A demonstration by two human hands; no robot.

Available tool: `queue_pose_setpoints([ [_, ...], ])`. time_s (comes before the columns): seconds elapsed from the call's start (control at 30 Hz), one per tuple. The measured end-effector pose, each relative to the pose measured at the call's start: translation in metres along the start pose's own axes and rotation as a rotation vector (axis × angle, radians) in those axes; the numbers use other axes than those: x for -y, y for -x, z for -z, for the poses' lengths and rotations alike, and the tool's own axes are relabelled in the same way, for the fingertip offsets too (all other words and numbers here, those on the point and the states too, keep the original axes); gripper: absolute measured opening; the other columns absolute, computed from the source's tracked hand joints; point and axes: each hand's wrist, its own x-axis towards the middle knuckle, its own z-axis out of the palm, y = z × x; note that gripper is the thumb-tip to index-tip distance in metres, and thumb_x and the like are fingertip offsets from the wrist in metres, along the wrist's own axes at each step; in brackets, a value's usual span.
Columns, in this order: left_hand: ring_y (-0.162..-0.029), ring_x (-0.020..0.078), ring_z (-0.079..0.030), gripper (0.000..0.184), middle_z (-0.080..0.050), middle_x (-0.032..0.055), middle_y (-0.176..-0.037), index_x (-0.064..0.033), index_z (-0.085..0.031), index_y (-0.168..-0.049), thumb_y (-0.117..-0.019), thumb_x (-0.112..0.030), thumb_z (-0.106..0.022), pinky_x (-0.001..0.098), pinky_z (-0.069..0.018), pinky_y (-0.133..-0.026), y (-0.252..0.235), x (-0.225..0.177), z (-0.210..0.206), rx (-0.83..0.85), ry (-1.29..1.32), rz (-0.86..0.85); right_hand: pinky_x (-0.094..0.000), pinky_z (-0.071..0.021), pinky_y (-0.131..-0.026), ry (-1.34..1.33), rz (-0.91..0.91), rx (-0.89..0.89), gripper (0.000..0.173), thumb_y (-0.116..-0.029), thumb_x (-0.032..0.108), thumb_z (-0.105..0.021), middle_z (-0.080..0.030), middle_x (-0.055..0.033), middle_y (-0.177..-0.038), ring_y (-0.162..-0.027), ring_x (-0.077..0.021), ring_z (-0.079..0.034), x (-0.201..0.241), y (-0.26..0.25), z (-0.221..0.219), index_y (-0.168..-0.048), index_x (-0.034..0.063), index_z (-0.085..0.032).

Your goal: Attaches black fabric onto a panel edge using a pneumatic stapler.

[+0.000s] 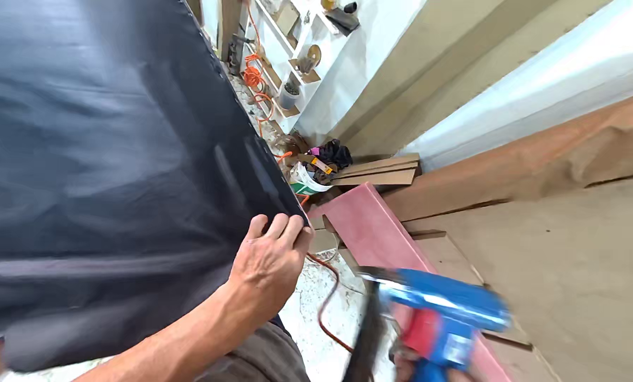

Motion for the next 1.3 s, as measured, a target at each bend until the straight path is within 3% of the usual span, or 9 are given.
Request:
queue_pose_setpoints([
  [0.07, -0.116, 0.0171, -0.061, 0.023, -0.068, -0.0023, -0.121, -0.0223, -0.077, -0.110, -0.0969, -0.020, -0.058, 0.0454, -0.0460, -0.099, 0.019, 0.011, 0.020, -0.063, 0.131, 0.027, -0.0320, -0.0610, -0.086, -0.096, 0.095, 0.107, 0.030, -0.0964, 0.042, -0.067, -0.077, 0.0015, -0.108, -0.096, -0.0101, -0.073, 0.003, -0.019, 0.010, -0.120, 0.0249, -0.075],
  [0.23, -0.097, 0.0108, -0.067, 0.020, -0.072, -0.0022, -0.101, -0.0171, -0.078, -0.110, -0.0988, -0.023, -0.063, 0.0316, -0.0579, -0.084, 0.132, 0.066, 0.096, -0.285, 0.081, 0.359, -0.0282, -0.0573, -0.065, -0.330, 0.003, 0.295, 0.054, -0.0800, 0.045, -0.080, -0.071, -0.0016, -0.097, -0.075, -0.0132, -0.068, -0.016, -0.070, 0.010, -0.123, 0.0145, -0.069],
  [0.33, -0.102, 0.0148, -0.068, 0.022, -0.074, -0.0012, -0.103, -0.0220, -0.079, -0.109, -0.0985, -0.037, -0.066, 0.0357, -0.0572, -0.088, 0.187, 0.061, 0.093, -0.183, -0.003, 0.413, -0.0284, -0.0564, -0.063, -0.260, -0.044, 0.388, 0.044, -0.0846, 0.047, -0.075, -0.071, 0.0010, -0.092, -0.071, -0.0114, -0.067, -0.032, -0.085, -0.007, -0.118, 0.0187, -0.071],
  [0.5, -0.104, 0.0189, -0.067, 0.040, -0.073, 0.0013, -0.107, -0.0225, -0.076, -0.121, -0.0962, -0.052, -0.065, 0.0384, -0.0561, -0.089, 0.193, 0.050, 0.067, -0.147, -0.119, 0.424, -0.0314, -0.0601, -0.072, -0.190, -0.114, 0.379, 0.030, -0.0875, 0.043, -0.070, -0.075, 0.0015, -0.093, -0.083, -0.0107, -0.071, -0.058, -0.082, -0.034, -0.108, 0.0222, -0.077],
  [0.57, -0.100, 0.0210, -0.067, 0.033, -0.072, 0.0019, -0.104, -0.0221, -0.077, -0.118, -0.0986, -0.046, -0.063, 0.0391, -0.0559, -0.085, 0.193, 0.053, 0.059, -0.161, -0.134, 0.396, -0.0296, -0.0623, -0.077, -0.162, -0.108, 0.290, 0.026, -0.0881, 0.045, -0.070, -0.078, 0.0035, -0.097, -0.088, -0.0075, -0.074, -0.065, -0.065, -0.046, -0.105, 0.0267, -0.079],
  [0.73, -0.088, 0.0207, -0.070, 0.025, -0.074, 0.0025, -0.093, -0.0155, -0.080, -0.103, -0.1013, -0.022, -0.056, 0.0349, -0.0578, -0.075, 0.190, 0.072, 0.076, -0.174, -0.099, 0.222, -0.0301, -0.0618, -0.061, -0.238, -0.081, -0.043, 0.015, -0.0830, 0.036, -0.070, -0.077, 0.0018, -0.081, -0.068, -0.0090, -0.073, -0.086, -0.003, -0.089, -0.091, 0.0260, -0.079],
  [0.83, -0.084, 0.0208, -0.070, 0.021, -0.074, 0.0045, -0.090, -0.0106, -0.078, -0.104, -0.0985, -0.012, -0.058, 0.0341, -0.0571, -0.073, 0.186, 0.086, 0.096, -0.239, -0.083, 0.027, -0.0363, -0.0629, -0.068, -0.322, -0.073, -0.159, 0.024, -0.0788, 0.041, -0.074, -0.078, -0.0028, -0.088, -0.077, -0.0145, -0.075, -0.113, 0.027, -0.100, -0.094, 0.0221, -0.078],
  [1.07, -0.083, 0.0228, -0.066, 0.023, -0.071, 0.0050, -0.092, -0.0083, -0.075, -0.108, -0.0980, -0.004, -0.054, 0.0351, -0.0544, -0.071, 0.195, 0.105, 0.088, -0.173, -0.096, -0.225, -0.0345, -0.0639, -0.068, -0.433, -0.044, -0.127, 0.024, -0.0857, 0.037, -0.075, -0.077, -0.0069, -0.085, -0.074, -0.0156, -0.075, -0.118, 0.078, -0.114, -0.099, 0.0184, -0.079],
  [1.3, -0.089, 0.0234, -0.067, 0.026, -0.072, 0.0060, -0.103, -0.0082, -0.071, -0.119, -0.1014, -0.005, -0.052, 0.0348, -0.0555, -0.076, 0.201, 0.109, 0.092, -0.095, -0.123, -0.257, -0.0466, -0.0627, -0.075, -0.364, -0.049, 0.028, 0.031, -0.0882, 0.037, -0.076, -0.075, -0.0147, -0.094, -0.082, -0.0285, -0.074, -0.109, 0.077, -0.084, -0.111, 0.0154, -0.074],
])
